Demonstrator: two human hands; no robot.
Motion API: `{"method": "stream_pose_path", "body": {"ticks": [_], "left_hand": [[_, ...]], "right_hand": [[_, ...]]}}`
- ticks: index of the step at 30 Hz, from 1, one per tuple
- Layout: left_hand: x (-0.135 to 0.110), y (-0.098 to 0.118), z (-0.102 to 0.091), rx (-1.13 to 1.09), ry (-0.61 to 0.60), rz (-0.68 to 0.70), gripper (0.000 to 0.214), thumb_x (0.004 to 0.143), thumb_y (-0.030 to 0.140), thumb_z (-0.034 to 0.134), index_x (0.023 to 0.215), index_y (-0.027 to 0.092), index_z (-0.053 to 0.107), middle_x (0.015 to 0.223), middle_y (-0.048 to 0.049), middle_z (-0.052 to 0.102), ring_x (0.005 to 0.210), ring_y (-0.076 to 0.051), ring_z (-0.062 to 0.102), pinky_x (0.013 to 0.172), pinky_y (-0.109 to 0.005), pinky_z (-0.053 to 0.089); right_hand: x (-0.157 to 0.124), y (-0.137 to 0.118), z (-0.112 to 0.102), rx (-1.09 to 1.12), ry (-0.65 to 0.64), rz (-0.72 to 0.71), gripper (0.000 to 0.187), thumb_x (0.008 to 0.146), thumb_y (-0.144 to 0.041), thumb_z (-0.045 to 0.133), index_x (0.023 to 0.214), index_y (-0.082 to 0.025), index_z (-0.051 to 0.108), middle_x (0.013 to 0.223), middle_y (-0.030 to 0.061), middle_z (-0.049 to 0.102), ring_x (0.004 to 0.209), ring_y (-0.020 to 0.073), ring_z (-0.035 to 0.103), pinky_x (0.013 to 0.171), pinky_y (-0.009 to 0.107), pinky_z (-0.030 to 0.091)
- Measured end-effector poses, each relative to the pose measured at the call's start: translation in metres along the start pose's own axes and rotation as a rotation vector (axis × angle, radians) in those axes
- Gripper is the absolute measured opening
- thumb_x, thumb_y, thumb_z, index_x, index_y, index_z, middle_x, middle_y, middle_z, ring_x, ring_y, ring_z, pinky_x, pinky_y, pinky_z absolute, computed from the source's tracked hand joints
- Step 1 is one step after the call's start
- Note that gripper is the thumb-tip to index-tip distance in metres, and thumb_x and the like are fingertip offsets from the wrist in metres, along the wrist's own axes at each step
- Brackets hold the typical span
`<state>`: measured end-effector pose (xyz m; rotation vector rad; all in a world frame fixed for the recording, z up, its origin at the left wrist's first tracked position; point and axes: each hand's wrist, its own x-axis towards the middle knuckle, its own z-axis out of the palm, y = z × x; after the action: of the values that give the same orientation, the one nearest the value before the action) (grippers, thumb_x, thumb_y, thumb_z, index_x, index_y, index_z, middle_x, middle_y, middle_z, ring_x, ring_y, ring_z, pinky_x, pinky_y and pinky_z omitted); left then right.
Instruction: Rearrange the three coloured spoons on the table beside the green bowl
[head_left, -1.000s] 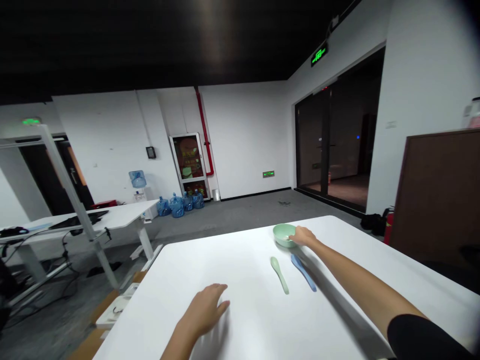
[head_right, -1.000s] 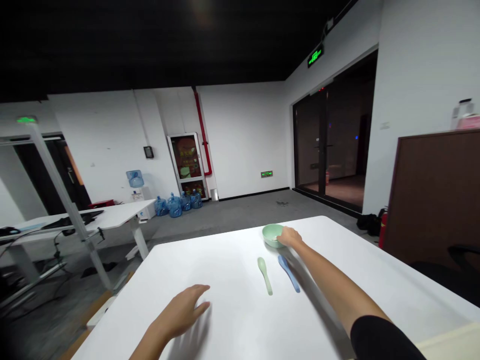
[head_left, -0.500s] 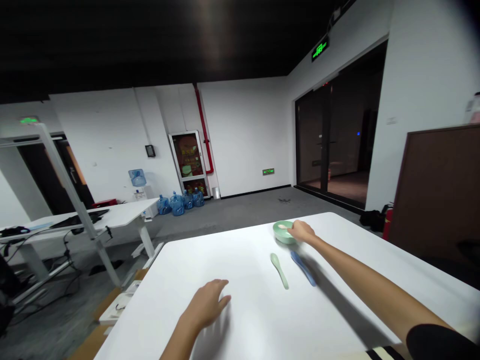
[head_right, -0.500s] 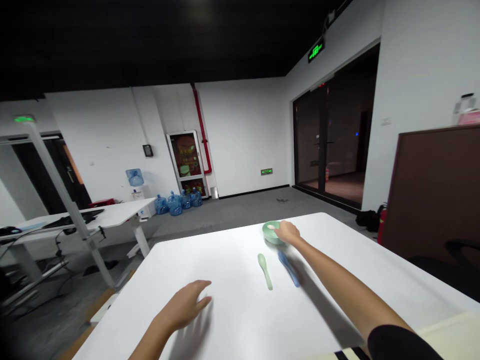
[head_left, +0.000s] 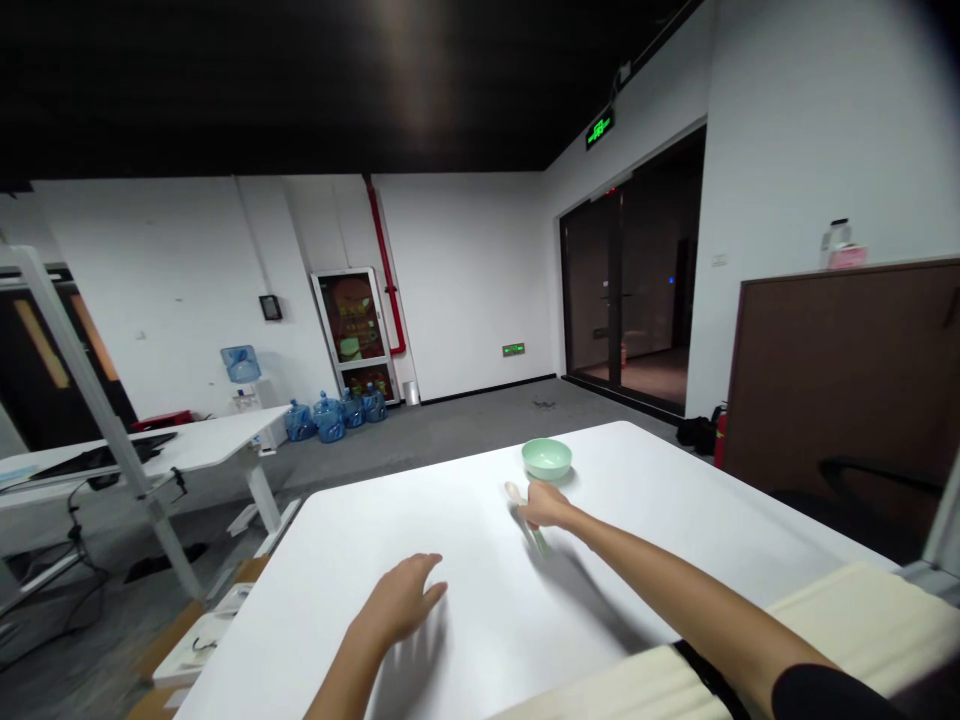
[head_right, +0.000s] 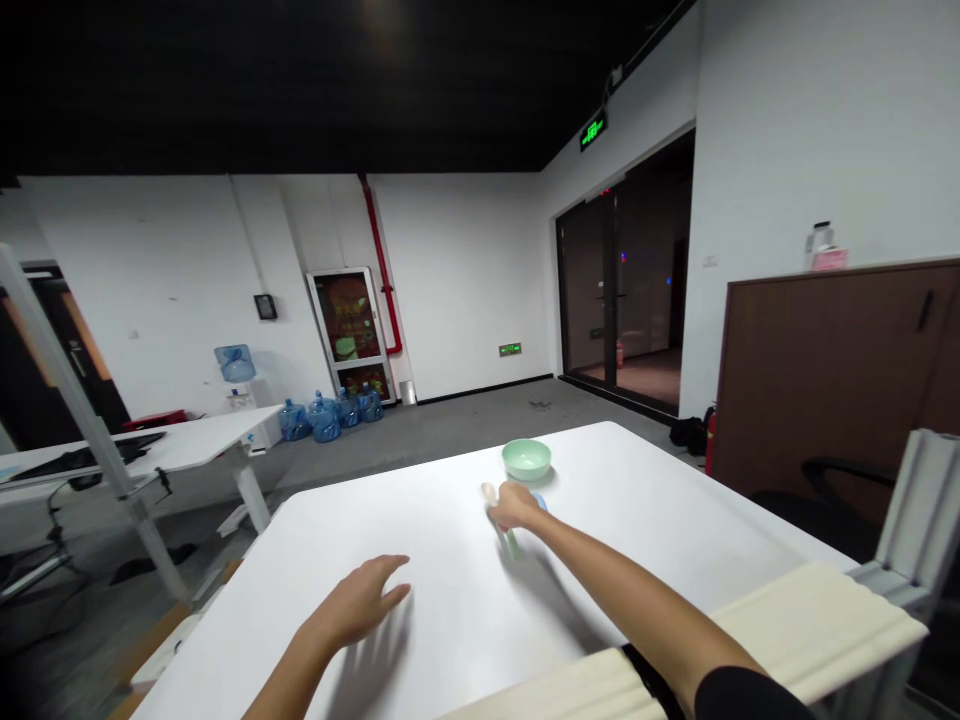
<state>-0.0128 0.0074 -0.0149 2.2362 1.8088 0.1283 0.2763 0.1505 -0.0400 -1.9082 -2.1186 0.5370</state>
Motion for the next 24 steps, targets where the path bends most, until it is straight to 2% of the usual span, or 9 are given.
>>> {"method": "stream_pose_path", "body": {"ticks": [5, 9, 12, 18, 24], "left_hand": [[0.000, -0.001, 0.001, 0.010, 0.002, 0.006, 0.058, 0.088, 0.052, 0.041, 0.137, 0.023, 0.049, 0.143, -0.0067, 0.051, 0.130, -0.026, 0.047, 0.106, -0.039, 0.037], [0.001, 0.000, 0.000, 0.016, 0.000, 0.001, 0.057, 0.088, 0.052, 0.040, 0.138, 0.024, 0.049, 0.143, -0.0062, 0.051, 0.130, -0.025, 0.047, 0.106, -0.038, 0.037], [0.001, 0.000, 0.001, 0.013, 0.000, -0.005, 0.057, 0.088, 0.052, 0.041, 0.137, 0.025, 0.049, 0.143, -0.0056, 0.051, 0.130, -0.025, 0.047, 0.106, -0.038, 0.038], [0.002, 0.002, 0.001, 0.017, -0.002, 0.006, 0.059, 0.088, 0.052, 0.040, 0.138, 0.023, 0.048, 0.143, -0.0065, 0.051, 0.130, -0.025, 0.047, 0.107, -0.039, 0.037], [0.001, 0.003, -0.001, 0.018, 0.002, 0.004, 0.057, 0.088, 0.051, 0.040, 0.137, 0.023, 0.049, 0.143, -0.0058, 0.051, 0.130, -0.025, 0.047, 0.107, -0.038, 0.036]], "right_hand": [[-0.011, -0.008, 0.017, -0.013, -0.020, 0.031, 0.008, 0.059, -0.020, 0.065, 0.061, -0.012, 0.069, 0.069, 0.0085, 0.072, 0.064, 0.0172, 0.067, 0.054, 0.021, 0.042], [-0.015, -0.010, 0.022, -0.026, -0.020, 0.041, 0.007, 0.057, -0.015, 0.065, 0.062, -0.013, 0.068, 0.078, 0.0107, 0.074, 0.066, 0.0207, 0.068, 0.053, 0.023, 0.042], [-0.015, -0.008, 0.025, -0.014, -0.044, 0.029, 0.005, 0.059, -0.014, 0.065, 0.064, -0.013, 0.066, 0.076, 0.0097, 0.073, 0.066, 0.0203, 0.068, 0.055, 0.024, 0.043], [-0.008, 0.000, 0.038, -0.012, -0.089, 0.030, 0.021, 0.062, -0.015, 0.065, 0.083, -0.014, 0.064, 0.074, 0.0066, 0.071, 0.068, 0.0200, 0.068, 0.059, 0.025, 0.045], [-0.005, 0.004, 0.049, -0.096, -0.059, 0.012, 0.021, 0.064, -0.022, 0.070, 0.083, -0.018, 0.063, 0.097, 0.0112, 0.070, 0.082, 0.0254, 0.067, 0.063, 0.030, 0.046]]}}
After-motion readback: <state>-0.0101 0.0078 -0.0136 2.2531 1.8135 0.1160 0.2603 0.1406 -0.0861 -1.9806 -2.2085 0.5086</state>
